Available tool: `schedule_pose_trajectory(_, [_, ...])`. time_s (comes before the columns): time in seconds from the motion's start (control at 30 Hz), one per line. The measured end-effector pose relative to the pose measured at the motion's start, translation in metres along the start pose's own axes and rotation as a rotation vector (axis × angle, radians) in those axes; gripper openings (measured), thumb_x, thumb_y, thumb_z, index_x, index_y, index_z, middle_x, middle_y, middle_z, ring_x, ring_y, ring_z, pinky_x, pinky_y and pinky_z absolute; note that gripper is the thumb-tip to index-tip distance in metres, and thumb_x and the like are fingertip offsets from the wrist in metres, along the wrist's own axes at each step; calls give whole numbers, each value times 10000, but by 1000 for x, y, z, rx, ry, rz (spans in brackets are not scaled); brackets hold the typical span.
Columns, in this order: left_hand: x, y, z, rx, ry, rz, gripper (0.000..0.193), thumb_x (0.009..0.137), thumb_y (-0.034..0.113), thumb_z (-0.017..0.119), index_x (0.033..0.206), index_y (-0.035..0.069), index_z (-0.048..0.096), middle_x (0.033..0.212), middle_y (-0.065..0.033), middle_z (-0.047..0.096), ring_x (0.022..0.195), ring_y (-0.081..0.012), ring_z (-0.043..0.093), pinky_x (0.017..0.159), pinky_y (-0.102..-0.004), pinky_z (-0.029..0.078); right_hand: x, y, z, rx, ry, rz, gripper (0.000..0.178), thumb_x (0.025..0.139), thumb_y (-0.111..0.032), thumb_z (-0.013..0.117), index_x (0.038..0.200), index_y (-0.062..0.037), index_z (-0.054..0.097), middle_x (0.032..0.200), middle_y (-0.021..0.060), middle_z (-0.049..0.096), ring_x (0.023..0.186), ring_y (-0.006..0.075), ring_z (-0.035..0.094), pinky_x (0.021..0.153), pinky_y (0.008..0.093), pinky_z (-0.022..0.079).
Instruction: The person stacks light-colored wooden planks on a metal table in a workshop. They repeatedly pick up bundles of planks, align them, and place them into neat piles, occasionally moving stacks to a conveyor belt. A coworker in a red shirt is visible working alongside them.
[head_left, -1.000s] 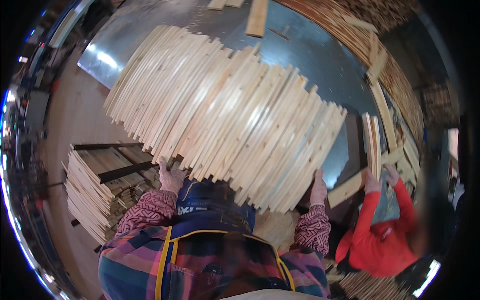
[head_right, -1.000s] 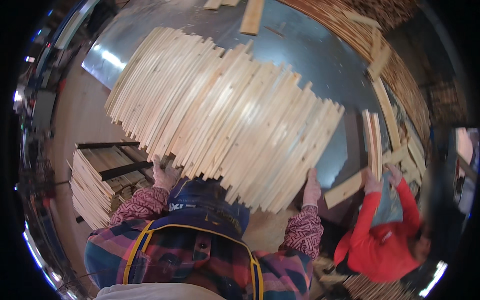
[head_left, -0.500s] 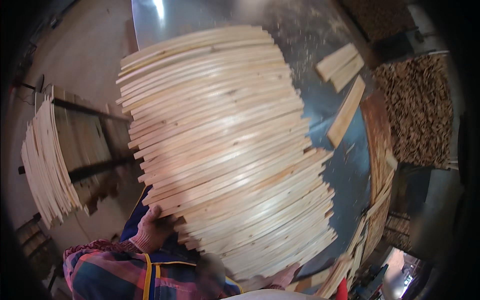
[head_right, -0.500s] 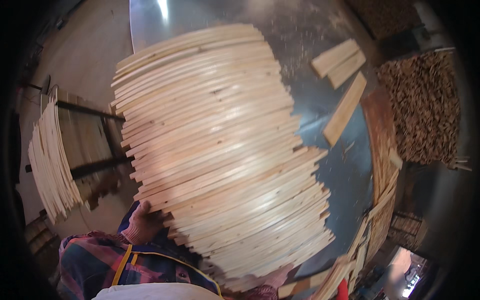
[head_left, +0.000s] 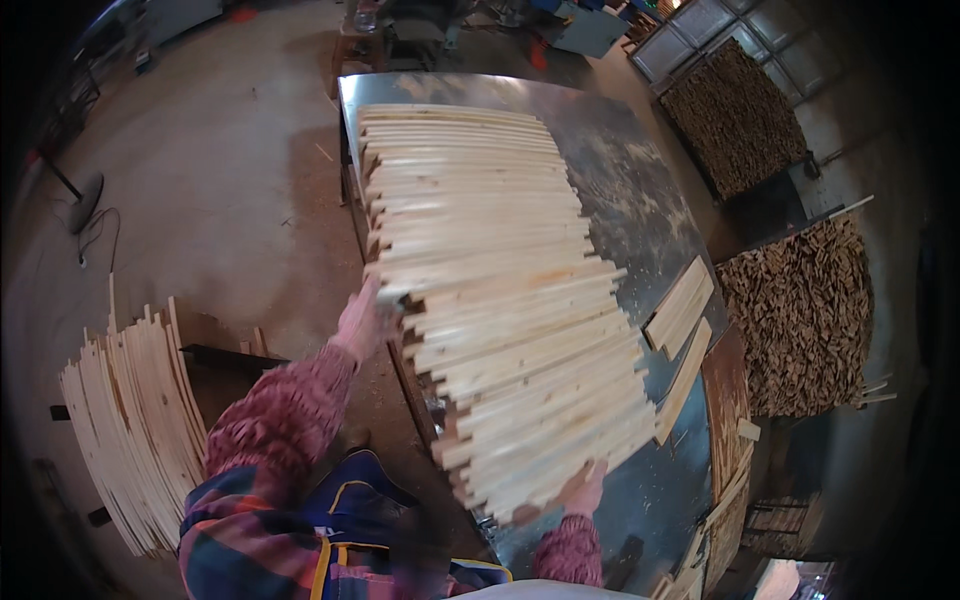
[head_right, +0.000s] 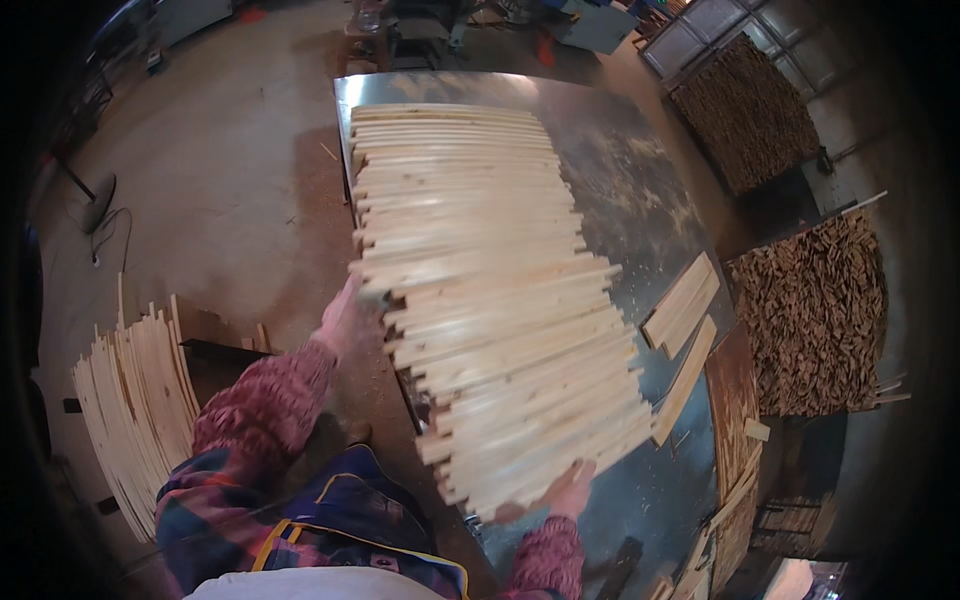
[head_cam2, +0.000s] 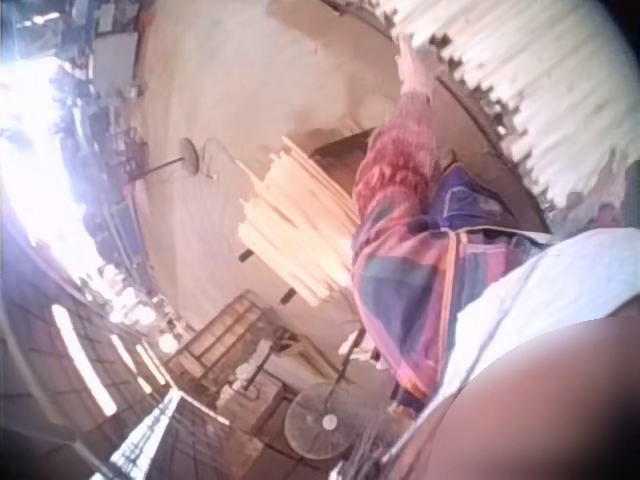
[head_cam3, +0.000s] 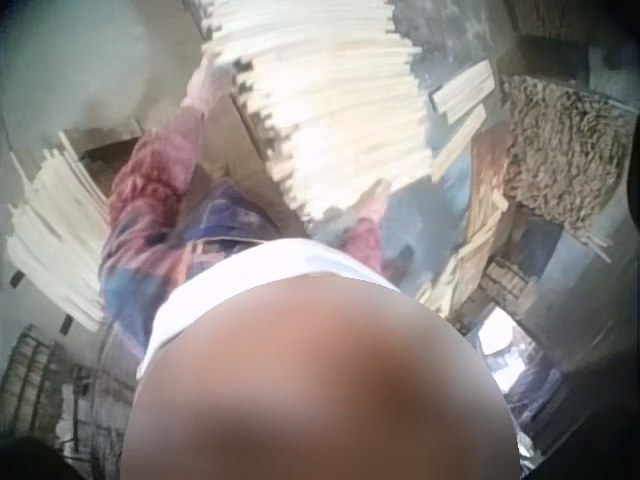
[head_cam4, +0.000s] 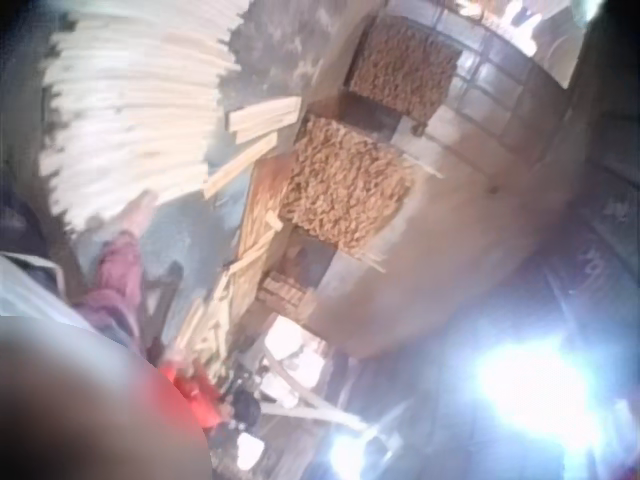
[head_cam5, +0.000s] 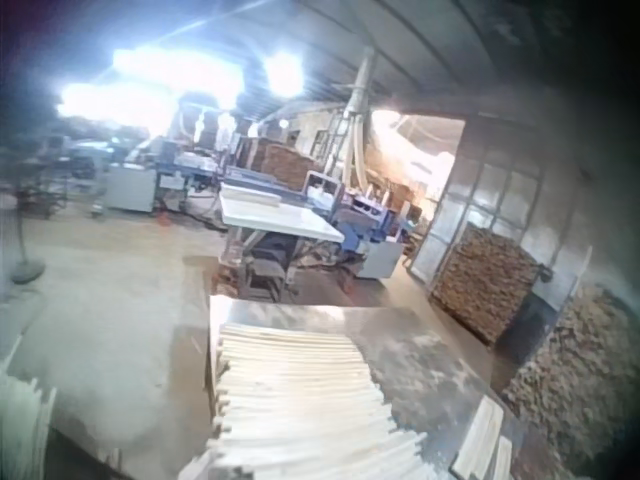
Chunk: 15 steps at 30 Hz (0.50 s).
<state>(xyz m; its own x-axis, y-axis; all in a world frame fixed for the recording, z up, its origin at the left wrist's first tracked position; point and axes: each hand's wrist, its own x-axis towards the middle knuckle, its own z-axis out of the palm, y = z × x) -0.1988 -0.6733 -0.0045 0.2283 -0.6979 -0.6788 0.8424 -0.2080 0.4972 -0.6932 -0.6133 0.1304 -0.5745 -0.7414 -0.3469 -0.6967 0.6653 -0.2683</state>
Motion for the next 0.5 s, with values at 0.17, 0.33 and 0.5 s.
schedule_pose_trajectory(0.17, [5,61,67,94,-111,-162,588,956,497,578,1358,78,483,1348,-196,538,1166,-376,554,1049,-511,423,93,-41,54,795,-1,210,847,954,-615,519,1470,45,393,1384,278,548,1265,366,534,1076,405,434])
schedule_pose_trajectory(0.33, [-37,17,-3,1078,-150,151,564,872,331,645,1400,167,537,1239,-182,628,1176,-349,587,1065,-378,453,27,-151,64,967,102,-48,836,971,-577,551,1511,37,376,1521,193,456,1321,355,496,1104,416,394])
schedule_pose_trajectory(0.5, [-93,-43,-148,1735,-395,311,428,889,185,618,1314,135,602,1285,-217,616,1233,-412,566,1048,-431,470,38,-120,123,186,333,-892,574,992,-278,621,1452,24,455,1422,219,530,1307,318,526,1108,414,428])
